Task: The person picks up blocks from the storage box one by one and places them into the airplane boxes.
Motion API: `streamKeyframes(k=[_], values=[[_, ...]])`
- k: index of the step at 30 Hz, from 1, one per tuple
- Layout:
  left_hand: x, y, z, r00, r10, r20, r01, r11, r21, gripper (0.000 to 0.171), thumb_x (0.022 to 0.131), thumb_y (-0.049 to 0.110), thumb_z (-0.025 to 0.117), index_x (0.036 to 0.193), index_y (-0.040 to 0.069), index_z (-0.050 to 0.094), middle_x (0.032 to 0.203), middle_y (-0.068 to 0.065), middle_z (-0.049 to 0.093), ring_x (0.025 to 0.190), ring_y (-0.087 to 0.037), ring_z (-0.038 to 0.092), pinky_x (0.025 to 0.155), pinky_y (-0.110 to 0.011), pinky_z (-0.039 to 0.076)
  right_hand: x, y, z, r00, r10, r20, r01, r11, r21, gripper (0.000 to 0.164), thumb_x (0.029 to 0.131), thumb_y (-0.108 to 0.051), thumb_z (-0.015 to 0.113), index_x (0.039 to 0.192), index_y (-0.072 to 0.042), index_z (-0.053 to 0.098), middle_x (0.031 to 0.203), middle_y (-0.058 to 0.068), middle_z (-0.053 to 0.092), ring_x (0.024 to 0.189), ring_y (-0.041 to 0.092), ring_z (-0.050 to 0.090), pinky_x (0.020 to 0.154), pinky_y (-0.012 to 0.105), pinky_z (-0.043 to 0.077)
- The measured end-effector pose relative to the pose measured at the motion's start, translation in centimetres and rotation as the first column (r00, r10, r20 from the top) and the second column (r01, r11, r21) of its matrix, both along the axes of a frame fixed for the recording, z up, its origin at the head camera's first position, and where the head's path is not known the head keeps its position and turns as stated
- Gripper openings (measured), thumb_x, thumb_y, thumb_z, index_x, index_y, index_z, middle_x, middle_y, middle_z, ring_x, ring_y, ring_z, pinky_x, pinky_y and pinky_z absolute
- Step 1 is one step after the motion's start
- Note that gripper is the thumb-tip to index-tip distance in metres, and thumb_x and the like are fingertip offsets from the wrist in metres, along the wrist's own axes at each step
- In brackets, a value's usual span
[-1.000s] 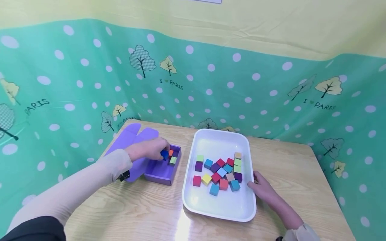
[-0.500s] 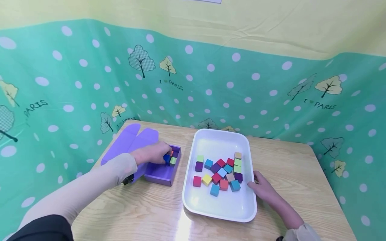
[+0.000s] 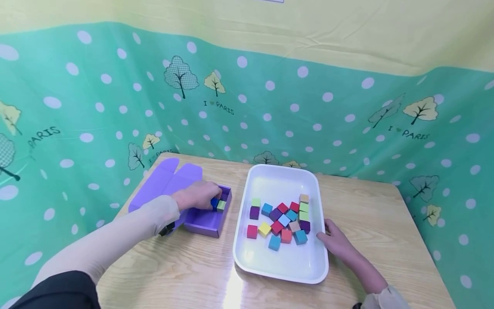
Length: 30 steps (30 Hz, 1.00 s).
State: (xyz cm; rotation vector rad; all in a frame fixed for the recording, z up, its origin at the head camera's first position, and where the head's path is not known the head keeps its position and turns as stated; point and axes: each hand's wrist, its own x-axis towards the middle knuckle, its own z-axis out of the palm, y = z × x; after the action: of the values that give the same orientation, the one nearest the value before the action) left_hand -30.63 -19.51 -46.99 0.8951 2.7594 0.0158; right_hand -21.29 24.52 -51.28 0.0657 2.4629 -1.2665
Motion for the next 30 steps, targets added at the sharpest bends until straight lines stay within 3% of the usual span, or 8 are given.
streamKeyframes(k=[14,30], values=[[0.22,0.33,-0.59,0.999,-0.017,-0.044,0.017,1.0,0.004,0.021,0.069,0.012,0.079,0.084,0.012,0.064,0.073,0.006,0.055,0.066,-0.015,0.051,0.061,-0.033,0.045,0.01,0.03,-0.43,1.0,-0.005,-0.007,0.005,1.0,-0.016,0.062,0.094,-0.016,0.05,0.147,0.004,0.025,0.147,0.031,0.03,0.133,0.049,0.031,0.1,0.053,0.04],[0.05,0.41,-0.58,0.999,0.046,-0.026,-0.047,0.998,-0.028,0.032,0.066,0.02,0.085,0.086,0.015,0.061,0.076,0.007,0.055,0.068,-0.015,0.052,0.063,-0.034,0.046,0.19,0.15,-0.5,1.0,-0.011,-0.016,0.011,1.0,-0.022,0.059,0.095,-0.018,0.05,0.145,0.004,0.028,0.145,0.03,0.034,0.131,0.048,0.035,0.1,0.053,0.04]])
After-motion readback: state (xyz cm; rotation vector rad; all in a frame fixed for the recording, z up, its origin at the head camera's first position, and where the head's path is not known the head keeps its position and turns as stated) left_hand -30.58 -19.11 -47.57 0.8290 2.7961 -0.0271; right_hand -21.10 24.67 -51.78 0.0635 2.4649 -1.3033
